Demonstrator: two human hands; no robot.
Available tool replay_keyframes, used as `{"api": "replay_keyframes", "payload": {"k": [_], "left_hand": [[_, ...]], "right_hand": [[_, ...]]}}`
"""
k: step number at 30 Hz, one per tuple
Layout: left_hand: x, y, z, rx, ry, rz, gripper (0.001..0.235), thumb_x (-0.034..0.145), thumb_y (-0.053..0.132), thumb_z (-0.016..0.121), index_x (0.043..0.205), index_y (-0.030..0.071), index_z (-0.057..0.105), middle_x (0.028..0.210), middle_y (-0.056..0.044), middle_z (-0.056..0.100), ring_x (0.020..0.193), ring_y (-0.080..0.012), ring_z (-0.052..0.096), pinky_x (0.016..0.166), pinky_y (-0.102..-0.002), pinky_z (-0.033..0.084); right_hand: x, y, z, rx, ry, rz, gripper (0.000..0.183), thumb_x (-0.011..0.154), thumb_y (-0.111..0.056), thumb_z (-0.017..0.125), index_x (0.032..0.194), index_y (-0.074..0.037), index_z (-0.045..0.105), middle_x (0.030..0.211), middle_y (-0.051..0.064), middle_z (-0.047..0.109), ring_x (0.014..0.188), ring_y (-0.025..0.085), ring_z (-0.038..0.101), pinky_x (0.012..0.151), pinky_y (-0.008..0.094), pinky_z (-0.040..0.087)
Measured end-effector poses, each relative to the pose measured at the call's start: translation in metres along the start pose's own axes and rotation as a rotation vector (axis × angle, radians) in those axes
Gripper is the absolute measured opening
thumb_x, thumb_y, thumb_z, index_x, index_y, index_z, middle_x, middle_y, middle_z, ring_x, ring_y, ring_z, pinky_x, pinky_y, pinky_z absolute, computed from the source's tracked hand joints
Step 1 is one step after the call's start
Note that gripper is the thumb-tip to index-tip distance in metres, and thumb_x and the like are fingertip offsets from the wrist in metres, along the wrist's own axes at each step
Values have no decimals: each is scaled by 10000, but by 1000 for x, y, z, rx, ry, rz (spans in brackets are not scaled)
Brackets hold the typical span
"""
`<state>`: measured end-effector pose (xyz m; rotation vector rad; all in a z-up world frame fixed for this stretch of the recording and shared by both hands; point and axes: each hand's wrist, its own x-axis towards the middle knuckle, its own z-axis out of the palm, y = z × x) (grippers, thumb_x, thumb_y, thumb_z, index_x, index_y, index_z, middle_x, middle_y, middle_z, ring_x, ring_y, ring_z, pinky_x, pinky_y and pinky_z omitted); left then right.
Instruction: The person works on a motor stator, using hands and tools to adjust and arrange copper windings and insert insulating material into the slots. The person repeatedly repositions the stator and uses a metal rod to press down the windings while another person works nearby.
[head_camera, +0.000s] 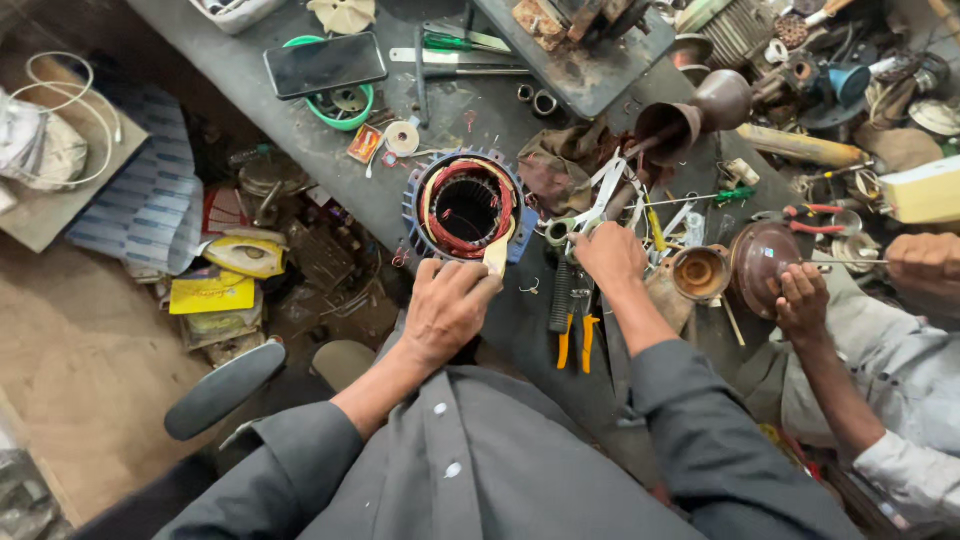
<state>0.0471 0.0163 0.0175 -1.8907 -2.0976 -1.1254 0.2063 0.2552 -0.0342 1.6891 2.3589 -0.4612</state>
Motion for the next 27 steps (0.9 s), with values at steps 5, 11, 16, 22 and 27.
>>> {"api": "replay_keyframes", "payload": {"k": [5,11,16,22,27], "left_hand": [[-19,6,16,-629,221,-650,288,915,217,719,1139,41,672,1006,-89,659,860,-196,669,763,-321,553],[-13,-11,30,-1273,177,-1349,322,927,249,719,1131,12,641,948,-95,738,794,-159,733,695,-298,600],[-13,0,43,-1306,267,-1313,292,858,107,787,1083,-36,668,938,-115,757,796,-166,743,692,-273,602],[-20,12,56,-1280,433,-1421,267,853,53,757,1099,-31,697,960,-113,774,799,-149,749,707,-269,612],[-21,17,61,-1190,517,-1397,258,853,19,767,1097,-43,710,965,-104,771,771,-142,696,677,-269,559]], "right_hand": [[44,11,55,58,-18,117,588,780,-539,755,1111,-53,751,1105,254,726,1058,425,683,895,501,536],[65,99,71,187,-105,177,847,787,-666,733,1147,99,678,1153,325,671,1074,458,654,905,478,497],[-20,162,18,299,-657,-74,506,706,-474,859,851,5,785,704,86,647,619,184,597,577,345,477],[-66,140,-19,652,-1046,-198,473,632,-281,945,907,-4,679,738,47,693,603,114,676,555,280,581],[-55,103,-14,735,-1235,-212,408,749,-379,818,894,-41,641,647,24,587,497,84,587,410,258,499]]}}
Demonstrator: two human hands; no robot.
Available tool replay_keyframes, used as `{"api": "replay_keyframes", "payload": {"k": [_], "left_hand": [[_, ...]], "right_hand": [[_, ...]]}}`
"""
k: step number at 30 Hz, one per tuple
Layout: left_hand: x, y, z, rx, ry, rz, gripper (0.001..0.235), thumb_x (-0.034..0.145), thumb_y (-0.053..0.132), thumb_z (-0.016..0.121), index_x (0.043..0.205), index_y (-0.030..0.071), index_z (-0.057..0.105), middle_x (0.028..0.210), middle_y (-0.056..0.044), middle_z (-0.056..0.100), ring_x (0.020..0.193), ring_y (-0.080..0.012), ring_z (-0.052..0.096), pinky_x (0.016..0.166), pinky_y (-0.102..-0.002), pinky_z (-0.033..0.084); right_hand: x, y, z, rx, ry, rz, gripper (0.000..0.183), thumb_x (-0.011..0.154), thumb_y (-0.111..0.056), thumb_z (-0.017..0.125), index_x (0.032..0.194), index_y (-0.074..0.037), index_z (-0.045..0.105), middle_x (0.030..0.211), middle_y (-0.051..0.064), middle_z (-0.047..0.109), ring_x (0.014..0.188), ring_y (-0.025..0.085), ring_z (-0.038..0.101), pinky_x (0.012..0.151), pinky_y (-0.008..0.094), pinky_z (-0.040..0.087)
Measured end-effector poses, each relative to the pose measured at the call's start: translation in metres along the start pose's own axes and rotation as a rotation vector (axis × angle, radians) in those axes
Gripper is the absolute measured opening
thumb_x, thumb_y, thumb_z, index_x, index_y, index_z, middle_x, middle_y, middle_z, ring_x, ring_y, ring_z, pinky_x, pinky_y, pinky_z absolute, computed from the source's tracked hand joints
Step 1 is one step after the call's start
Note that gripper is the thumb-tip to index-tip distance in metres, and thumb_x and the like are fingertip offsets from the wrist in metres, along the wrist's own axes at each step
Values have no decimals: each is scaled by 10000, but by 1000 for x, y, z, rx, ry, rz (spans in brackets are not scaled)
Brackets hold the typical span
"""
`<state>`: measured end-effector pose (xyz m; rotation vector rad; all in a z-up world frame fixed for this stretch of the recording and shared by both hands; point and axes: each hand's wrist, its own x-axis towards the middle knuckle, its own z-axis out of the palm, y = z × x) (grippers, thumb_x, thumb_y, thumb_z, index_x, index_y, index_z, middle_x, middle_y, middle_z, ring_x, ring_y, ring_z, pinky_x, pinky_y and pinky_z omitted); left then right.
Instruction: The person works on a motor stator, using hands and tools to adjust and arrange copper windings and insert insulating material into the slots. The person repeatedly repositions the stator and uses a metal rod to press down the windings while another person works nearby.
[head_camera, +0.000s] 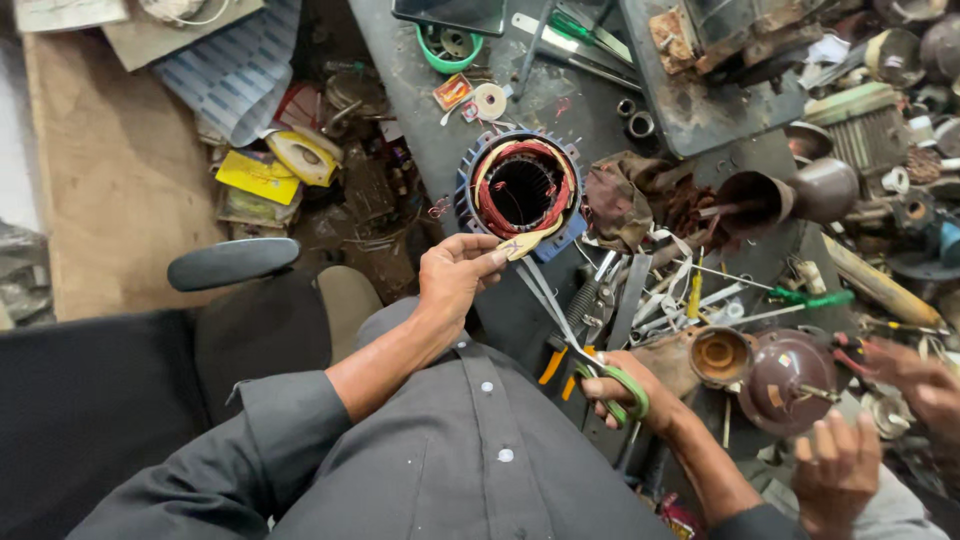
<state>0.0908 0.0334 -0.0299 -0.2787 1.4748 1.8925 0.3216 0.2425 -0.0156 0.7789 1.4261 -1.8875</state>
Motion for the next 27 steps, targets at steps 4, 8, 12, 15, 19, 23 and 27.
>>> {"api": "replay_keyframes", "payload": {"k": [4,8,12,15,19,23,27], "left_hand": [[-7,1,6,41,71,21,230,841,8,766,1059,-46,716,953,-107,764,800,-146,706,690,-285,580],[-15,6,9,-9,71,-7,226,847,20,748,1061,-38,701,962,-104,765,840,-152,740,735,-291,618],[-18,11,9,11,68,-12,235,857,32,755,1073,-42,698,971,-113,764,853,-158,746,759,-297,623],[-17,13,11,11,73,-9,241,849,33,762,1065,-50,697,967,-119,764,851,-166,751,758,-305,627],[-15,13,9,13,82,-24,240,850,42,770,1061,-44,695,955,-119,763,838,-174,744,755,-310,618],[-10,10,8,-4,70,-34,223,843,29,757,1043,-43,690,951,-120,766,842,-182,754,764,-313,633],[-11,13,-1,10,24,-64,197,831,30,752,1010,-33,699,941,-134,771,813,-201,750,747,-313,623]], "right_hand": [[18,-20,1,-27,-68,-26,378,804,-364,753,829,-7,631,596,71,621,417,122,573,384,250,459],[30,-38,6,-87,-2,-1,302,795,-305,754,831,-32,629,569,45,593,398,108,538,368,246,433],[32,-44,10,-108,1,-38,282,820,-270,771,806,-39,609,550,26,577,394,95,520,368,244,421],[31,-44,7,-151,23,-69,279,815,-273,776,779,-55,605,519,10,558,378,83,498,356,240,403],[36,-37,4,-172,-8,-135,298,827,-289,769,744,-58,600,487,9,547,360,86,502,348,238,386],[44,-29,6,-163,-9,-181,290,803,-304,797,783,-60,642,495,-9,525,362,69,474,339,233,353],[34,-26,5,-220,-23,-146,394,802,-351,845,759,-44,602,530,3,562,412,102,540,385,281,427]]}}
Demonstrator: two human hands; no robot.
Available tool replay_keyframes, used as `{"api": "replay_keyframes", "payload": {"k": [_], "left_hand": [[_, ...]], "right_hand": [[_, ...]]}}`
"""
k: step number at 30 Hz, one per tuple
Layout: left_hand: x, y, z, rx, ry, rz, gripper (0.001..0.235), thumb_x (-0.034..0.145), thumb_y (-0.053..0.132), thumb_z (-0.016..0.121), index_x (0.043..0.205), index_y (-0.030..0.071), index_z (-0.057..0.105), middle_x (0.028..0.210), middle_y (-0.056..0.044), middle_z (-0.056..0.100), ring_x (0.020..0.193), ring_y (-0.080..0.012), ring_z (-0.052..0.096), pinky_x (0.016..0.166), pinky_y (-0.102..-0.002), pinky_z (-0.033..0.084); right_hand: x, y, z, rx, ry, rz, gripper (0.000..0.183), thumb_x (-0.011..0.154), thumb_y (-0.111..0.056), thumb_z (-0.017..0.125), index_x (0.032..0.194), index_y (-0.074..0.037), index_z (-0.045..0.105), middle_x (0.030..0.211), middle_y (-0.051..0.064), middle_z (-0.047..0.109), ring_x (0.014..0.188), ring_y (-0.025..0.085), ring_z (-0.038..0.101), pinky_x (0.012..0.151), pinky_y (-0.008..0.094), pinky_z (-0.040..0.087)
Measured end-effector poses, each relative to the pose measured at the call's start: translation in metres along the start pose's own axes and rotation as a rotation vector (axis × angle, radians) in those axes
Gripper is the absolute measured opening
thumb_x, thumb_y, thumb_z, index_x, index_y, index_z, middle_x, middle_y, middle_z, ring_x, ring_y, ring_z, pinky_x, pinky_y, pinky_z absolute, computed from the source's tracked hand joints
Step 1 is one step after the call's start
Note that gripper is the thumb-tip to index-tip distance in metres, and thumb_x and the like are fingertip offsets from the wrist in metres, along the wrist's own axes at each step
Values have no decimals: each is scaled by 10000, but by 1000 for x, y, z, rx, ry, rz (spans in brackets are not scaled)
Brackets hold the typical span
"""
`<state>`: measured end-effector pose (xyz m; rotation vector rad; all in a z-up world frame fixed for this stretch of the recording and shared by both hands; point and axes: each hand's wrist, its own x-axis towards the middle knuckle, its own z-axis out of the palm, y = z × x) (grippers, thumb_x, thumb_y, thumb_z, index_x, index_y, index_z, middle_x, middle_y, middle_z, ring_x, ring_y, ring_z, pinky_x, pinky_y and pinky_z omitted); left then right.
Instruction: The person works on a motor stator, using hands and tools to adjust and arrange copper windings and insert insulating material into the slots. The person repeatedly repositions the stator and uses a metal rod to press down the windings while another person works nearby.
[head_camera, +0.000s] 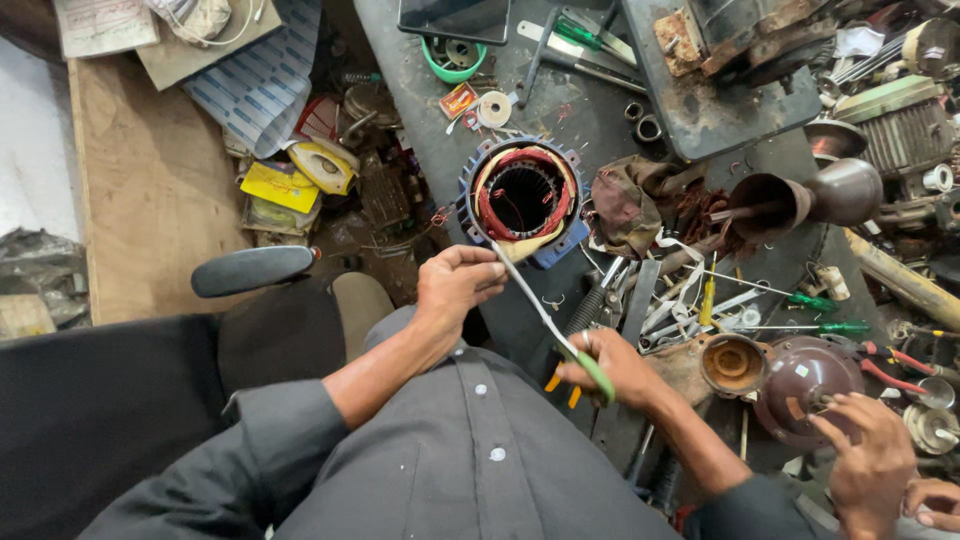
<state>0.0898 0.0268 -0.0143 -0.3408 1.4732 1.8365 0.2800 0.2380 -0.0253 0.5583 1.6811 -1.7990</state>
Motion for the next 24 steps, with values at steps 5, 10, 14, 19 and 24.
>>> {"api": "replay_keyframes", "payload": {"k": [5,10,14,19,24], "left_hand": [[-16,18,-50,825,-15,236,170,795,72,757,963,51,765,914,-89,777,807,-177,744,738,-315,586],[-19,22,-57,944,90,660,149,795,93,766,940,61,750,862,-109,701,787,-232,701,733,-351,553],[2,42,-38,895,87,869,159,820,70,757,977,65,728,958,-106,688,893,-267,680,811,-376,537],[28,85,-30,1146,-102,1049,284,769,104,797,1043,107,722,1091,-100,642,1090,-320,594,954,-429,473],[72,112,-17,1322,-467,1193,513,679,137,791,1186,160,712,1360,-173,528,1323,-387,467,1039,-500,377]], "right_hand": [[-45,-1,-36,-576,329,214,423,571,-437,953,724,-85,774,612,24,657,621,213,632,617,419,509],[-47,8,-70,-826,834,341,544,626,-434,919,992,-60,772,861,177,744,830,349,737,792,444,571],[-23,-12,-77,-1122,858,104,419,758,-265,833,1075,-7,738,1066,221,726,1009,406,692,886,468,549],[17,-63,-15,-780,882,-629,345,863,-36,732,1202,-97,742,1094,131,713,965,299,701,837,377,572],[54,-102,28,-702,845,-898,281,896,-20,765,1162,-109,738,1112,95,701,963,274,704,808,337,583]]}}
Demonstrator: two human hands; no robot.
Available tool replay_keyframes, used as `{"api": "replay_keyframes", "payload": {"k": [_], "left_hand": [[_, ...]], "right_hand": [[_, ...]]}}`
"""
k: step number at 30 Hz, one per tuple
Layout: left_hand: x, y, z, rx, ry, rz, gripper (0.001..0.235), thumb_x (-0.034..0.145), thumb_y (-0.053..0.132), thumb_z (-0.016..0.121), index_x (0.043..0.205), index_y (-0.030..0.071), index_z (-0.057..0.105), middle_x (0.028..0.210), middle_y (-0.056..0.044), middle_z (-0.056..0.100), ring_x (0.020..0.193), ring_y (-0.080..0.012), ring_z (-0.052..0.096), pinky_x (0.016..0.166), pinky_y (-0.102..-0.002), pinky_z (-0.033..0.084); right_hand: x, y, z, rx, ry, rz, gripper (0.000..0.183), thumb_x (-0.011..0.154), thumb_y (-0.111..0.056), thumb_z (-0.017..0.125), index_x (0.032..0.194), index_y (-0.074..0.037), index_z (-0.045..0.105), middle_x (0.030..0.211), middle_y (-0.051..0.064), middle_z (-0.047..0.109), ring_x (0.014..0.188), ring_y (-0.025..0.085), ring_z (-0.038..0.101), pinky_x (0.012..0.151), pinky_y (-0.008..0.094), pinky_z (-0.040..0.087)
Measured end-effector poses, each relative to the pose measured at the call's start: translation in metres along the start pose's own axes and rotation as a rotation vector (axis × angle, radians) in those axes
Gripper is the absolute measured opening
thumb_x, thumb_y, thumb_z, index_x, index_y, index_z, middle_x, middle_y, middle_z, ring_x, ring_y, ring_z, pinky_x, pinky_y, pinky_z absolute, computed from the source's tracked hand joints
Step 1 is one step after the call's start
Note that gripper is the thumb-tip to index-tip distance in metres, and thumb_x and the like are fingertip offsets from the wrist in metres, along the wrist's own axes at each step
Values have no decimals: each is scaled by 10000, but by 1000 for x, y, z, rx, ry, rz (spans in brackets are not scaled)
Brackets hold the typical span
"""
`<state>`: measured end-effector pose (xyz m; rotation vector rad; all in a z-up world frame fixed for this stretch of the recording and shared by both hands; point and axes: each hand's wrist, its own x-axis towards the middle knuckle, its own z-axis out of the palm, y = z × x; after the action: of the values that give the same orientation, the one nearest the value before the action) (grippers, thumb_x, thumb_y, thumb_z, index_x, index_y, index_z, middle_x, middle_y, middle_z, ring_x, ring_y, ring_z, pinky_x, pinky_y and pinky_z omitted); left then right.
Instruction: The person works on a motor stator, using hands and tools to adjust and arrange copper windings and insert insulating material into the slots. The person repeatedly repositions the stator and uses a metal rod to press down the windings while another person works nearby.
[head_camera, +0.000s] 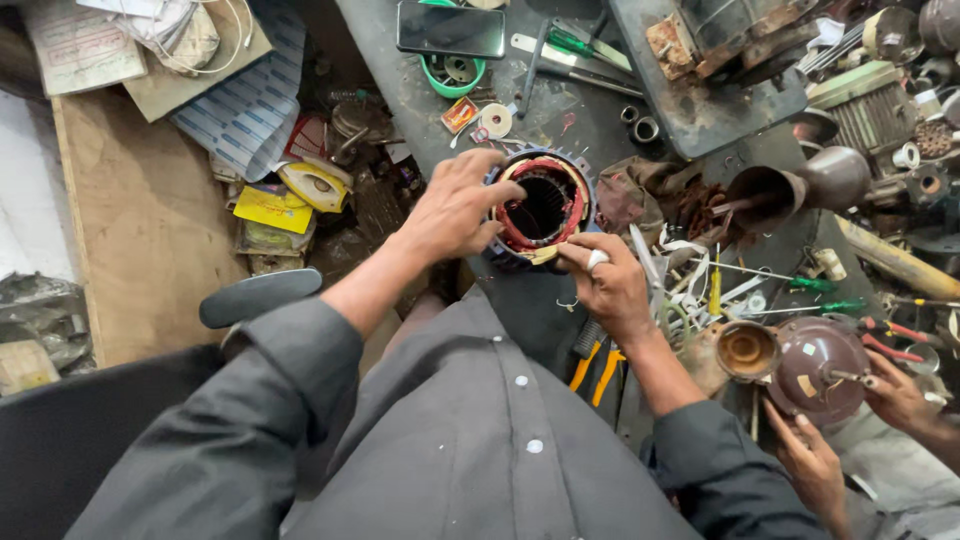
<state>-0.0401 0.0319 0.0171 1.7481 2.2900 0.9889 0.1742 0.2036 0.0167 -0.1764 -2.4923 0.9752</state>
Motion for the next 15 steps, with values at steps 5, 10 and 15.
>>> {"api": "replay_keyframes", "payload": {"k": [5,10,15], "left_hand": [[34,-27,3,15,-220,237,636,611,219,827,1229,205,678,1500,-216,443,1453,-405,382,1127,-543,326],[78,-37,11,197,-426,373,1141,374,377,901,1433,216,509,1511,-285,350,1402,-432,361,1061,-644,282],[88,-50,17,82,-563,455,1171,432,535,905,1459,168,479,1487,-343,370,1308,-491,452,999,-575,428]], "right_hand": [[16,-1,13,-187,-41,-129,291,828,-33,788,1112,-89,753,1040,72,705,938,294,662,811,365,550],[20,0,22,-209,-53,-100,231,851,18,761,1058,-84,746,1003,65,705,922,273,634,807,382,530],[24,-4,30,-253,-99,-119,296,766,14,767,1025,-127,773,929,38,698,865,277,605,798,389,515]]}}
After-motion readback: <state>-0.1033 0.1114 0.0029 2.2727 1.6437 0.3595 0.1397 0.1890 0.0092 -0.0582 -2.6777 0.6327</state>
